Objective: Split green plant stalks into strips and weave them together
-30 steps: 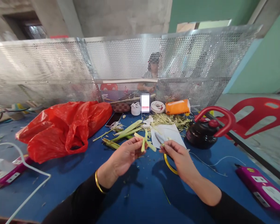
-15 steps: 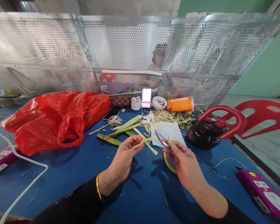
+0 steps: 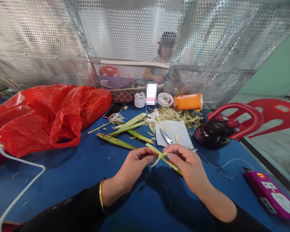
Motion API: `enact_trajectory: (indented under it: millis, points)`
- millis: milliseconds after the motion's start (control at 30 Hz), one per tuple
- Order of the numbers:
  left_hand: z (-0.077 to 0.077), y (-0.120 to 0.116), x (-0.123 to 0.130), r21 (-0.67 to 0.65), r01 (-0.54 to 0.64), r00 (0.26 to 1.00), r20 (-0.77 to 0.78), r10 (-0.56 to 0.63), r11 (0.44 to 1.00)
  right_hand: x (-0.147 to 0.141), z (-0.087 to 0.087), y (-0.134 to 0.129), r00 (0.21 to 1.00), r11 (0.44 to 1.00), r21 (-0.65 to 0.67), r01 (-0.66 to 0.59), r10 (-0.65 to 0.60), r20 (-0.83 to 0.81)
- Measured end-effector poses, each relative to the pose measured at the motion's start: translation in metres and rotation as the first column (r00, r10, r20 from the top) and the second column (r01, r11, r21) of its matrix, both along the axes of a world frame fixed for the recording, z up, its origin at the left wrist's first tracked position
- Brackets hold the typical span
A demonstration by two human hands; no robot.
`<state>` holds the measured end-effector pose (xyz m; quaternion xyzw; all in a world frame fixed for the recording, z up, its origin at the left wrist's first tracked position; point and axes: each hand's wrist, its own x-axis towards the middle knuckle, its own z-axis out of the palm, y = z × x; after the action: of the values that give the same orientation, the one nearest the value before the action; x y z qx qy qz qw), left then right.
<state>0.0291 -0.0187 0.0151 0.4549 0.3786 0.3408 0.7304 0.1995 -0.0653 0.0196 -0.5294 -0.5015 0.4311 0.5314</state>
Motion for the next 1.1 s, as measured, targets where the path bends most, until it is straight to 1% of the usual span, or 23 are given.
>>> enact_trajectory:
  millis: [67,100,167,233,267,333,433,500,633,800,900,1100]
  points:
    - [0.0003,-0.0008,-0.0012,-0.046,-0.025,0.999,0.026,0.026,0.999,0.0009,0.0021,-0.0003,0.994,0.998,0.064,-0.003,-0.004,0.109]
    - [0.0009,-0.0015,-0.0019,-0.080,-0.017,0.998,0.056,0.021,0.997,0.0010,0.0029,-0.0005,0.987,0.996,0.091,-0.014,-0.001,0.158]
    - [0.0028,-0.0031,-0.0032,-0.123,0.038,0.995,0.099,-0.026,0.992,0.0009,0.0038,-0.0010,0.974,0.992,0.122,-0.037,0.009,0.226]
    - [0.0050,-0.0045,-0.0040,-0.102,0.096,0.993,0.081,-0.088,0.990,0.0003,0.0039,-0.0014,0.967,0.990,0.126,-0.056,0.022,0.253]
    - [0.0058,-0.0051,-0.0041,-0.088,0.115,0.993,0.052,-0.110,0.990,-0.0001,0.0038,-0.0016,0.966,0.990,0.126,-0.059,0.025,0.257]
    - [0.0068,-0.0057,-0.0035,-0.089,0.109,0.994,-0.004,-0.110,0.990,-0.0010,0.0035,-0.0017,0.966,0.990,0.127,-0.065,0.030,0.258]
    - [0.0067,-0.0056,-0.0020,-0.144,0.067,0.996,-0.046,-0.074,0.987,-0.0023,0.0026,-0.0016,0.966,0.988,0.131,-0.082,0.046,0.254]
    - [0.0061,-0.0054,-0.0014,-0.182,0.062,0.995,-0.062,-0.075,0.981,-0.0028,0.0016,-0.0015,0.966,0.986,0.134,-0.098,0.062,0.250]
    - [0.0049,-0.0059,-0.0018,-0.237,0.127,0.988,-0.060,-0.145,0.963,-0.0031,-0.0007,-0.0017,0.966,0.985,0.136,-0.110,0.074,0.247]
    - [0.0036,-0.0054,-0.0027,-0.268,0.200,0.976,-0.034,-0.217,0.942,-0.0028,-0.0024,-0.0025,0.963,0.979,0.163,-0.120,0.074,0.260]
    - [0.0035,-0.0043,-0.0031,-0.273,0.208,0.974,-0.030,-0.224,0.939,-0.0027,-0.0032,-0.0026,0.961,0.980,0.160,-0.122,0.077,0.264]
    - [0.0042,-0.0047,-0.0038,-0.265,0.192,0.978,-0.032,-0.207,0.945,-0.0037,-0.0057,-0.0011,0.977,0.990,0.087,-0.108,0.089,0.196]
